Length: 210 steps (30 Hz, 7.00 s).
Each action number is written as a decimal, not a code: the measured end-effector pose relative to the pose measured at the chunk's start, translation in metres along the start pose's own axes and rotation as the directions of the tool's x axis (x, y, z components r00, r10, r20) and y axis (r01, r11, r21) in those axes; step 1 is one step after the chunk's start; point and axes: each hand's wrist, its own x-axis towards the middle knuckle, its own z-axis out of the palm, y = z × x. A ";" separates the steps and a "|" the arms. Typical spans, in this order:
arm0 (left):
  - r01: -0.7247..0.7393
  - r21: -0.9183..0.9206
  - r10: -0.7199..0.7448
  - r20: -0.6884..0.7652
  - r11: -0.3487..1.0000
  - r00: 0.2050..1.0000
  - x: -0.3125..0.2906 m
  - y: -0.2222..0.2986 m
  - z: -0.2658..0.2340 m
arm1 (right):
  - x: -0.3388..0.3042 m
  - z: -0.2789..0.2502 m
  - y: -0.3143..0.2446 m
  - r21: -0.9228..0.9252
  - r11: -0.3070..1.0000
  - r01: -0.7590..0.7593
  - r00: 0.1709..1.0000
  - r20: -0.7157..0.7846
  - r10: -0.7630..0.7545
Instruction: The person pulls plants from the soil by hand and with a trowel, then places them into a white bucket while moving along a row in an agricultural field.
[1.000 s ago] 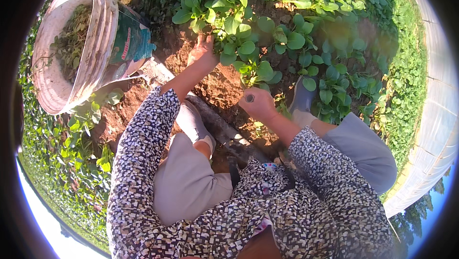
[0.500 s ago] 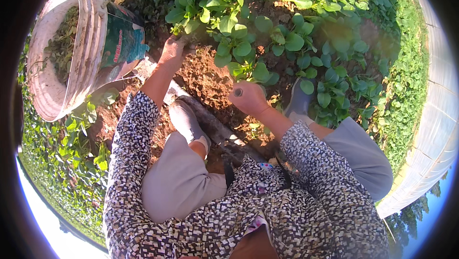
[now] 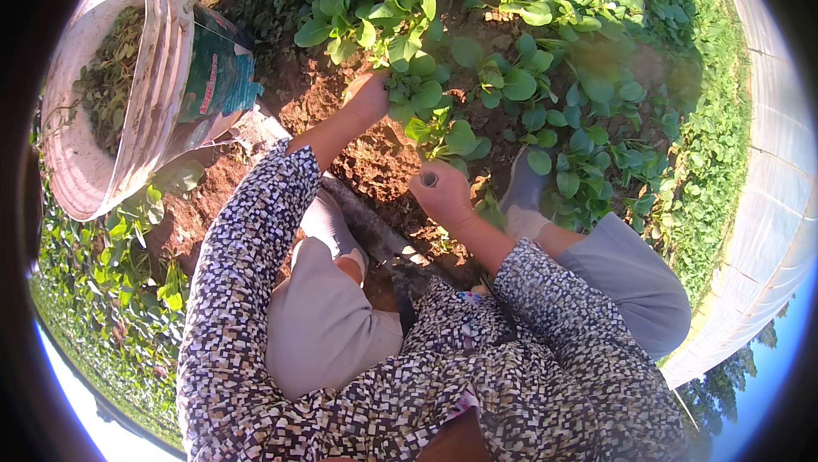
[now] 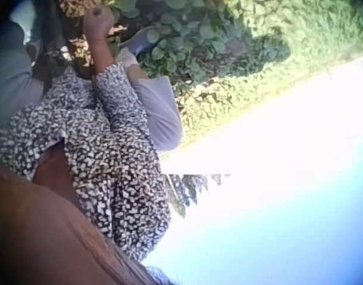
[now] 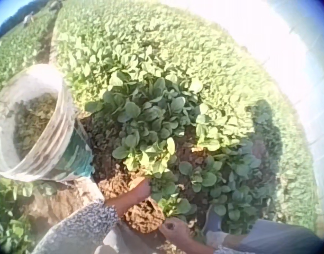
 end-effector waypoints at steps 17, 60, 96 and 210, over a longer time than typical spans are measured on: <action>0.334 0.133 -0.310 -0.178 0.933 0.934 0.040 0.006 -0.035 | 0.036 -0.012 -0.018 0.018 0.998 0.059 0.998 -0.036 -0.058; 0.123 0.255 -0.121 -0.020 0.959 0.992 -0.046 -0.050 -0.041 | 0.003 -0.021 -0.018 -0.176 0.878 0.445 0.884 0.244 -0.399; -0.738 -0.035 0.466 -0.755 0.674 0.462 -0.165 0.109 -0.213 | -0.046 -0.056 -0.015 -0.317 0.897 0.307 0.900 0.404 -0.165; 0.783 0.078 -0.762 -0.189 0.617 0.620 -0.164 -0.210 -0.008 | 0.040 -0.254 -0.219 0.767 0.639 -0.058 0.993 -0.023 0.119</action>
